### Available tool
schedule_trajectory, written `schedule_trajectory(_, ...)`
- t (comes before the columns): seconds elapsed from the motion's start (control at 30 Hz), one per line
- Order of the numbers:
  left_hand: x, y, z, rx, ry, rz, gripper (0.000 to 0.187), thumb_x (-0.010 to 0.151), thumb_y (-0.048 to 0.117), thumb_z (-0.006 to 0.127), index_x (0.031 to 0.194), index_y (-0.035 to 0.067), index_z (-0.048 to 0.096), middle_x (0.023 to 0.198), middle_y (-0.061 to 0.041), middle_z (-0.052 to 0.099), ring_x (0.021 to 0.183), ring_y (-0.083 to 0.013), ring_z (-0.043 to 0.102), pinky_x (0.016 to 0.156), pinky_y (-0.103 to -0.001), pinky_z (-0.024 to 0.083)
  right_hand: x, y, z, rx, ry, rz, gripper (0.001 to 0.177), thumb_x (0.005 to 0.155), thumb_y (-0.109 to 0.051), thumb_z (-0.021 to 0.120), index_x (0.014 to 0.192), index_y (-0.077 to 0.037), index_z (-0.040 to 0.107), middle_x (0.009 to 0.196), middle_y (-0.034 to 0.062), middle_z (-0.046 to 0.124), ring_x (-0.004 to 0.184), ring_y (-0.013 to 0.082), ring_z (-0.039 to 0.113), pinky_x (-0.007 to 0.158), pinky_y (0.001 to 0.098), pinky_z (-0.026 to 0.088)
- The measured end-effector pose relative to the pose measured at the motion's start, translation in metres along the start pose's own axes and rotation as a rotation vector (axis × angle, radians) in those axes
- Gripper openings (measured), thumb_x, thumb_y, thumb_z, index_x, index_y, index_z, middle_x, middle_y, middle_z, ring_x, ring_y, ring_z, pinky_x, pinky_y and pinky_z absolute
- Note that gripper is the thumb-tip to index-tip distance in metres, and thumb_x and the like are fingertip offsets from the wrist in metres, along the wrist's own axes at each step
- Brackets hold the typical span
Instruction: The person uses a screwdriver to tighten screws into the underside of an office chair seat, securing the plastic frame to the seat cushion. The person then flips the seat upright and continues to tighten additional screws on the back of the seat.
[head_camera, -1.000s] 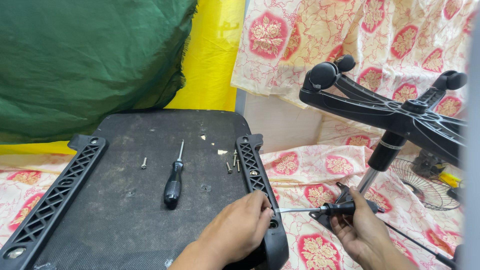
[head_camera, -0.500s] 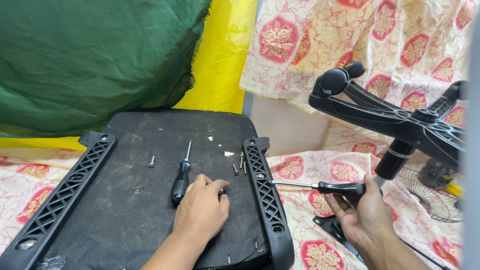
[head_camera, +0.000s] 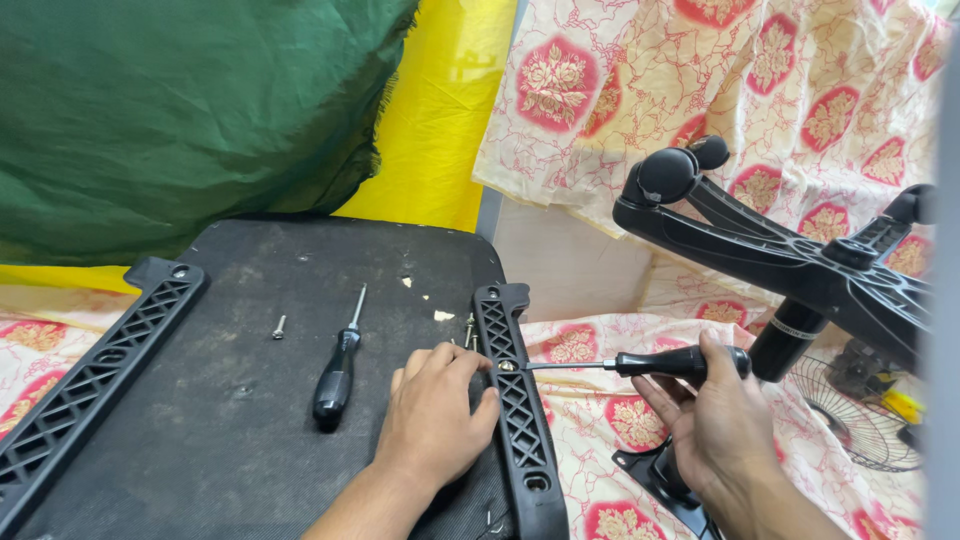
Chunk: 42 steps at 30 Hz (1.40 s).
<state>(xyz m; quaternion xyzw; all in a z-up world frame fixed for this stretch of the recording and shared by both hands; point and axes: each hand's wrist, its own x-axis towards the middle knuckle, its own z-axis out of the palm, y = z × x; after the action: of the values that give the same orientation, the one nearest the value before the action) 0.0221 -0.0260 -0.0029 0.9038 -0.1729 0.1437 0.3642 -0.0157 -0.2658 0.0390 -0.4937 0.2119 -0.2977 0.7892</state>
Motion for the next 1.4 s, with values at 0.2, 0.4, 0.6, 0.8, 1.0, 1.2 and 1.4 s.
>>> schedule_trajectory(0.2,0.025,0.004,0.019,-0.034,0.002,-0.075,0.036,0.086,0.029,0.068,0.119,0.017,0.073,0.115,-0.002,0.067,0.119,-0.0231,0.055,0.107,-0.041,0.037,0.017,-0.009,0.018,-0.081,-0.151,-0.089,0.018,0.102,-0.028,0.054,0.106,-0.012,0.048,0.095,0.0064,0.061,0.093,0.024,0.068,0.086,0.0489,0.059)
schedule_trajectory(0.4,0.037,0.005,0.033,-0.003,-0.001,-0.054,0.035,0.083,0.027,0.07,0.115,0.016,0.075,0.118,-0.002,0.067,0.119,-0.0227,0.055,0.107,-0.041,0.036,0.042,-0.017,0.033,-0.214,-0.304,-0.214,0.025,0.102,-0.03,0.058,0.093,-0.008,0.05,0.082,0.0056,0.059,0.073,0.0181,0.069,0.071,0.0443,0.066)
schedule_trajectory(0.6,0.034,0.003,0.034,0.009,0.008,-0.039,0.03,0.083,0.027,0.07,0.109,0.015,0.077,0.11,0.0,0.068,0.113,-0.0205,0.058,0.104,-0.039,0.039,0.051,-0.016,0.046,-0.282,-0.348,-0.171,0.025,0.1,-0.033,0.061,0.093,-0.01,0.052,0.08,0.0035,0.058,0.068,0.0166,0.066,0.064,0.0391,0.064)
schedule_trajectory(0.8,0.037,0.005,0.027,0.023,-0.024,-0.056,0.028,0.083,0.027,0.071,0.107,0.015,0.077,0.108,0.0,0.069,0.111,-0.02,0.06,0.103,-0.039,0.039,0.056,-0.011,0.047,-0.25,-0.292,-0.04,0.031,0.101,-0.035,0.06,0.095,-0.007,0.048,0.083,0.0063,0.057,0.076,0.0207,0.066,0.071,0.0447,0.065)
schedule_trajectory(1.0,0.042,0.007,0.025,0.044,-0.065,-0.08,0.026,0.083,0.026,0.07,0.106,0.016,0.078,0.108,0.002,0.07,0.11,-0.0178,0.061,0.103,-0.037,0.04,0.051,-0.009,0.038,-0.222,-0.166,0.137,0.027,0.103,-0.035,0.051,0.101,-0.008,0.049,0.095,0.0098,0.059,0.087,0.0236,0.066,0.086,0.0467,0.058)
schedule_trajectory(1.2,0.045,0.007,0.021,0.046,-0.108,-0.087,0.025,0.083,0.027,0.072,0.105,0.018,0.079,0.108,0.003,0.071,0.112,-0.0169,0.061,0.103,-0.037,0.04,0.052,-0.006,0.036,-0.2,-0.171,0.09,0.027,0.104,-0.035,0.052,0.1,-0.008,0.051,0.09,0.007,0.058,0.083,0.0212,0.065,0.081,0.0461,0.064)
schedule_trajectory(1.4,0.043,0.006,0.021,0.047,-0.094,-0.052,0.024,0.085,0.027,0.07,0.104,0.018,0.079,0.109,0.002,0.071,0.112,-0.0189,0.061,0.102,-0.038,0.041,0.056,-0.011,0.04,-0.2,-0.281,-0.179,0.026,0.103,-0.032,0.057,0.097,-0.007,0.052,0.083,0.0071,0.063,0.072,0.0194,0.067,0.068,0.043,0.063)
